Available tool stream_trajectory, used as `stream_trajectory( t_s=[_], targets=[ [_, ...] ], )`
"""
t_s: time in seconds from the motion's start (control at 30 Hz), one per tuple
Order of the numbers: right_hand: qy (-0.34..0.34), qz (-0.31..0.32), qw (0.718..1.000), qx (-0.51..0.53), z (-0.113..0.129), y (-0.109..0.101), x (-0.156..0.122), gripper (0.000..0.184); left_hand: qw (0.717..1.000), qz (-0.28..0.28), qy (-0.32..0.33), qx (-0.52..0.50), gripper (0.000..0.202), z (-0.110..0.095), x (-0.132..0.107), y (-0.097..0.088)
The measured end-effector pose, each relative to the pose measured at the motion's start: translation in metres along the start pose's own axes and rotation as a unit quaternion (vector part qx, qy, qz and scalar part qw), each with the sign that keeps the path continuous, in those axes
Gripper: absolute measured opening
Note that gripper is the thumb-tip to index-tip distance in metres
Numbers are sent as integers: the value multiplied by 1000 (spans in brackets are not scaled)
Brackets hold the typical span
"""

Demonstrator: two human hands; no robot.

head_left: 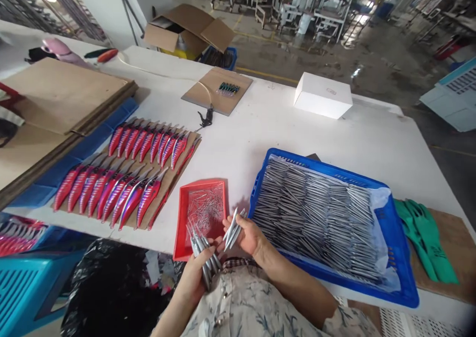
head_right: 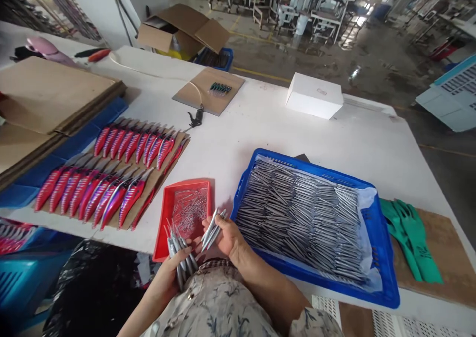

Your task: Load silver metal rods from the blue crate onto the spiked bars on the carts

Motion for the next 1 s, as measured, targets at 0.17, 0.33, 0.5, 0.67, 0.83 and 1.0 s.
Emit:
stream_trajectory(
  t_s=[0.17, 0.33, 0.5, 0.67, 0.83, 1.0],
  targets=[
    [-201, -101, 927, -300, 135, -50, 1, 26, 998, -60, -18, 13, 31, 7, 3, -6],
    [-184, -230, 618, -729, 196, -78, 18, 16, 996, -72, -17, 43, 32, 10, 5, -1],
    [-157, -256, 560, -772, 187, -81, 47, 17, 998, -45, -21, 37, 29, 14, 4, 7],
    [-189, -219, 540, -791, 183, -67, 52, 21, 999, -29, -33, -4, 37, 15, 3, 3],
    [-307, -166, 575, -740, 161, -29, 13, 31, 999, 24, -26, -37, 41, 11, 1, 8],
    [-289, 58, 728, -619, 76, 37, -26, 21, 998, 62, 4, -4, 37, 6, 2, 8]
  ],
)
Point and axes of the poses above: each hand's wrist, its own x-axis towards the middle knuckle, its own y-axis out of the palm, z = x × y, the point moved 7 cm from there along x, towards the middle knuckle
